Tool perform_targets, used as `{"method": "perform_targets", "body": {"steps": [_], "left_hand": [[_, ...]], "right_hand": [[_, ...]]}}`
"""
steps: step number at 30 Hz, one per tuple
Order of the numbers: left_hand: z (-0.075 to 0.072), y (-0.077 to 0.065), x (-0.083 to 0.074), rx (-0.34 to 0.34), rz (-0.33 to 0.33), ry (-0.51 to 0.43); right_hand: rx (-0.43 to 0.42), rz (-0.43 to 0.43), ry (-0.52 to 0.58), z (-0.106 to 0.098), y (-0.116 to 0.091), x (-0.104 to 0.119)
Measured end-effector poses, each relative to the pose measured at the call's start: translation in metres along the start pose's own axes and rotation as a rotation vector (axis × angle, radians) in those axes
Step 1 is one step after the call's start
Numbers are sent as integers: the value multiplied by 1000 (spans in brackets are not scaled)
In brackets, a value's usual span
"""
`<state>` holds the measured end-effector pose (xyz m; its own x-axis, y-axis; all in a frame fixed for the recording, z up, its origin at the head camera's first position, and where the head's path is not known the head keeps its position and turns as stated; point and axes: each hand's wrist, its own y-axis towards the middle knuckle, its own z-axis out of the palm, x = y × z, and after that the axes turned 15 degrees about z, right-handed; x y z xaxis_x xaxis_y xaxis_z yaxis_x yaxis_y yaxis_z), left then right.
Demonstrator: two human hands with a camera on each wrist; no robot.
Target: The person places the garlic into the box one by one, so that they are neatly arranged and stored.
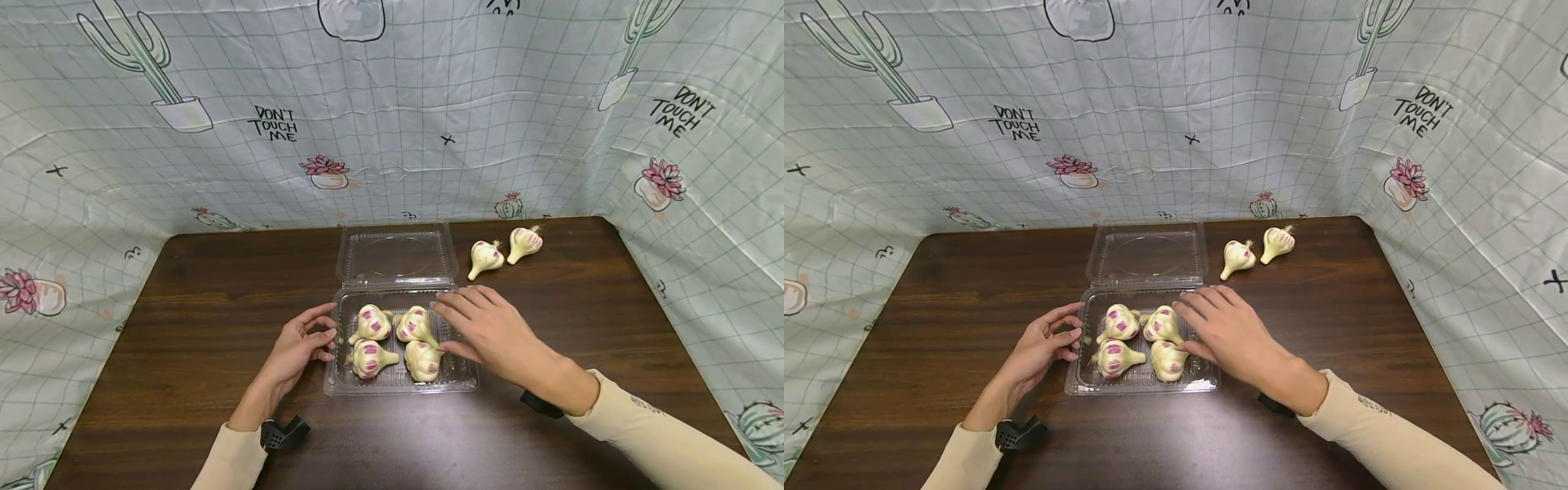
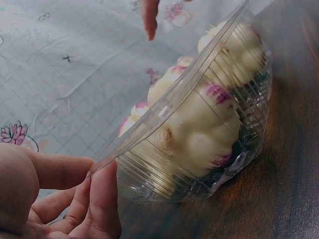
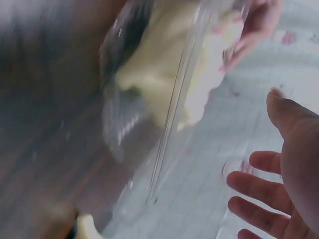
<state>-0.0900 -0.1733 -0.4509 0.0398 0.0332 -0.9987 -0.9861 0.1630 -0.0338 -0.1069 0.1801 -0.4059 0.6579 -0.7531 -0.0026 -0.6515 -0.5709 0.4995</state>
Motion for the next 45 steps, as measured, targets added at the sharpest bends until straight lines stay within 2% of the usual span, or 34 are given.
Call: {"method": "perform_targets", "body": {"steps": [8,13,19,26,33,45], "left_hand": [[-1,0,0,-1,-1,-2],[0,0,0,3,-2,-8],[0,1,0,6,0,-10],[0,0,0,1,-7,0],[0,0,0,-2,-7,-3],[0,0,0,0,-10,-13]], "right_hand": [[-44,78,-4,0,6,-40],[-23,126,-30,4,5,-70],[42,155,-62,10,4,-97],[104,184,-104,19,5,-115],[157,142,-132,28,6,-131],[248,129,-167,40,7,-143]]}}
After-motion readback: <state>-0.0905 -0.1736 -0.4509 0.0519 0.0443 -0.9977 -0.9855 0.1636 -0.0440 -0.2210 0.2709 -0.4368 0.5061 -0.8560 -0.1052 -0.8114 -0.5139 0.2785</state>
